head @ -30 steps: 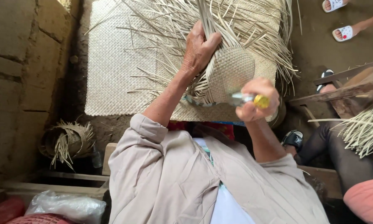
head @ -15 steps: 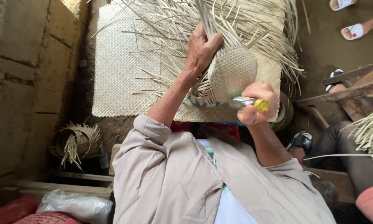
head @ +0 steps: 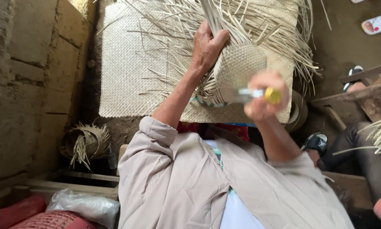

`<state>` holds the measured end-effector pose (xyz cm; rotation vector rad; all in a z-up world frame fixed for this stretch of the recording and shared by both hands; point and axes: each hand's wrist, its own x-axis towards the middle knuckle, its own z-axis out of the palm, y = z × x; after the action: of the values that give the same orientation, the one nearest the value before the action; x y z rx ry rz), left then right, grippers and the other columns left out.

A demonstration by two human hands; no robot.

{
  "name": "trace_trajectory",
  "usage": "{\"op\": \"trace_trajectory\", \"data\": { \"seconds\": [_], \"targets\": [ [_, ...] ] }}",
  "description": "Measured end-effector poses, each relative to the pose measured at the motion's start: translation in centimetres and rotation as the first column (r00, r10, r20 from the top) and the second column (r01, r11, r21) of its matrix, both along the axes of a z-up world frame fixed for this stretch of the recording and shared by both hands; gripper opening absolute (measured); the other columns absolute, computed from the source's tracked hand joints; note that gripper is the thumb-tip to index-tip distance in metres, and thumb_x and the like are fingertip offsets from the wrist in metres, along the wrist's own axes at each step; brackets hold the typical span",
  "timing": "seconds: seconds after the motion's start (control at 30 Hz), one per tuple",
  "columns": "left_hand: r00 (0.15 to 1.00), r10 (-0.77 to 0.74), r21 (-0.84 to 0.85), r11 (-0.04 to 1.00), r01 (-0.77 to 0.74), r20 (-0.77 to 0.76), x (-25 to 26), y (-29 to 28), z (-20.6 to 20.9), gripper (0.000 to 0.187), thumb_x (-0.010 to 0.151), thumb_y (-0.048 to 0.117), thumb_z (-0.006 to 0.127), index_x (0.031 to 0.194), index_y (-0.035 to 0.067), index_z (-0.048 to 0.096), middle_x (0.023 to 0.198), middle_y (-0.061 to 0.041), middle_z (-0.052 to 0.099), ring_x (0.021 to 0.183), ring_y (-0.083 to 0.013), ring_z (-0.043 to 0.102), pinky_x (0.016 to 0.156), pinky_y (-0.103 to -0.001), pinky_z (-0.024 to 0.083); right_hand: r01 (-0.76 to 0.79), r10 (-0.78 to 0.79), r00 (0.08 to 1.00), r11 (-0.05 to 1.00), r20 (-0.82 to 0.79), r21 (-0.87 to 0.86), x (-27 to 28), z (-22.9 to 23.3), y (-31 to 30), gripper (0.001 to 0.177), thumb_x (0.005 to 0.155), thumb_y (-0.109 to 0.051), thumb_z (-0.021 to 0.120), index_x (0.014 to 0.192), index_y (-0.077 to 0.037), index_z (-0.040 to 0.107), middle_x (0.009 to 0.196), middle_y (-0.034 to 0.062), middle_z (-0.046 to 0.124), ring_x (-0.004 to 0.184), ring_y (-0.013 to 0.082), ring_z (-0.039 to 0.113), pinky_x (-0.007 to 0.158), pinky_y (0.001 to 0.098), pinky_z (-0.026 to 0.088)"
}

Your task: Weaving straw strands to create the brim of a hat and applying liquid from a small bottle.

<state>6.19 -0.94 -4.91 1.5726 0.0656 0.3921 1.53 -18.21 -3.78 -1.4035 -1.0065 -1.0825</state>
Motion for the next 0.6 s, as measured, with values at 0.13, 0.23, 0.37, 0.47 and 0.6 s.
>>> {"op": "trace_trajectory", "data": {
  "seconds": [0.13,0.23,0.37,0.47,0.6],
  "targets": [
    [1.000,-0.007,0.019,1.000,0.007,0.013,-0.1,0.0,-0.1,0.024,0.084,0.037,0.052,0.088,0.014,0.054,0.079,0.000,0.064,0.070,-0.0121,0.058,0.063,-0.032,0.056,0.070,-0.075,0.997,0.989,-0.028,-0.131,-2.0,0.9,-0.4,0.042,0.107,-0.041,0.046,0.087,-0.005,0.054,0.062,0.0074,0.054,0.047,0.0186,0.052,0.039,0.0305,0.043],
    [0.999,-0.021,-0.022,1.000,0.021,0.037,0.2,0.1,-0.3,0.025,0.085,0.036,0.052,0.094,0.012,0.055,0.082,-0.002,0.066,0.072,-0.0134,0.060,0.064,-0.033,0.059,0.082,-0.072,0.990,0.993,0.123,-0.081,2.6,1.6,3.5,0.011,0.088,-0.002,0.042,0.078,-0.006,0.045,0.061,0.0109,0.044,0.044,0.0198,0.035,0.035,0.0360,0.028],
    [1.000,0.030,-0.005,1.000,-0.030,0.002,-0.1,0.1,0.5,0.022,0.080,0.037,0.054,0.084,0.016,0.049,0.078,0.001,0.051,0.071,-0.0137,0.044,0.064,-0.033,0.046,-0.101,0.108,0.984,0.993,-0.139,0.057,6.8,2.7,5.2,0.029,0.105,-0.018,0.043,0.125,-0.005,0.059,0.066,0.0104,0.055,0.040,0.0118,0.030,0.035,0.0287,0.021],
    [0.999,-0.031,-0.043,0.999,0.031,-0.006,0.0,0.0,-0.4,0.026,0.082,0.038,0.054,0.091,0.013,0.053,0.081,-0.002,0.063,0.070,-0.0150,0.059,0.064,-0.035,0.060,0.053,-0.047,0.985,0.998,-0.169,0.032,4.3,2.4,3.3,0.026,0.105,-0.026,0.045,0.089,-0.009,0.056,0.070,0.0062,0.053,0.047,0.0166,0.041,0.037,0.0329,0.031],
    [1.000,0.016,-0.009,1.000,-0.016,-0.007,0.2,0.0,-0.2,0.025,0.083,0.038,0.054,0.087,0.013,0.054,0.080,-0.001,0.061,0.072,-0.0136,0.055,0.064,-0.033,0.054,-0.053,0.054,0.995,0.998,-0.089,0.020,-1.7,1.6,0.2,0.033,0.103,-0.033,0.049,0.087,-0.004,0.053,0.065,0.0091,0.054,0.052,0.0209,0.049,0.048,0.0329,0.040]
  ]
}}
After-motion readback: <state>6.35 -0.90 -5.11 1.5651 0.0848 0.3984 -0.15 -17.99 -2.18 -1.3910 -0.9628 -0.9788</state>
